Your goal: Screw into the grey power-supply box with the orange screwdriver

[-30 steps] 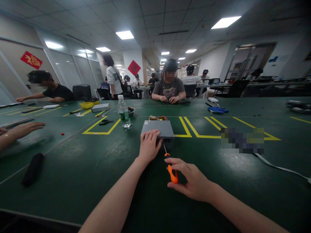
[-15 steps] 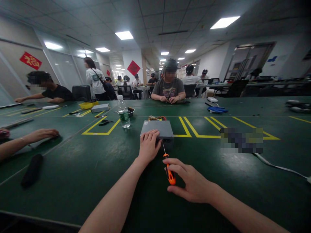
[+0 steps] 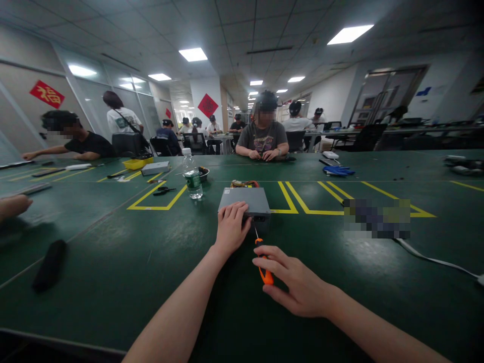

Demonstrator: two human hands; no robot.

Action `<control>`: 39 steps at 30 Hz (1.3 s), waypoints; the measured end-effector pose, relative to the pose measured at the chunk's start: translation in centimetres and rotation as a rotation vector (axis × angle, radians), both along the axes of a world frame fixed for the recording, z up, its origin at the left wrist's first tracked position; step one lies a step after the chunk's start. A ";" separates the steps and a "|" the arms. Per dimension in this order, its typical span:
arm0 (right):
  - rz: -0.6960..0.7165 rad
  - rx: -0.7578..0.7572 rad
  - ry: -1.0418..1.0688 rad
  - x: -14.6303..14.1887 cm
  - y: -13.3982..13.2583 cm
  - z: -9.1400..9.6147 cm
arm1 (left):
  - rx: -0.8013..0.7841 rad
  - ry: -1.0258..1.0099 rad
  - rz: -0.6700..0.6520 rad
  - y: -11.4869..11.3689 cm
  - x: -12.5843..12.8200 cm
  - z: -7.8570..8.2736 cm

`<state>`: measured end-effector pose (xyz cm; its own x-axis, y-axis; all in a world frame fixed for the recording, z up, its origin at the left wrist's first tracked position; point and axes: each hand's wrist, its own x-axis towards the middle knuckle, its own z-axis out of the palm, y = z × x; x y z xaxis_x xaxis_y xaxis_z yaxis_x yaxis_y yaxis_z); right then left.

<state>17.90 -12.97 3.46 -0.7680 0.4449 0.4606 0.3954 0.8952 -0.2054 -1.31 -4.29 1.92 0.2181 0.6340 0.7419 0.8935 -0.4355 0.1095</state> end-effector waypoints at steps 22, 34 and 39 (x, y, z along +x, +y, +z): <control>-0.045 0.042 0.126 -0.1 0.4 -0.5 | -0.008 -0.017 -0.009 0.1 0.0 -0.1; 0.002 0.346 0.184 1.7 0.9 0.4 | -0.004 -0.007 0.000 0.0 0.0 0.0; -0.007 0.427 0.192 2.3 1.2 0.7 | -0.001 -0.004 0.005 0.0 0.0 0.0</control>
<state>20.21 -11.78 4.17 -0.6482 0.1894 0.7375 0.3929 0.9129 0.1108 -1.27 -4.25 1.90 0.2118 0.6356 0.7424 0.8952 -0.4309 0.1135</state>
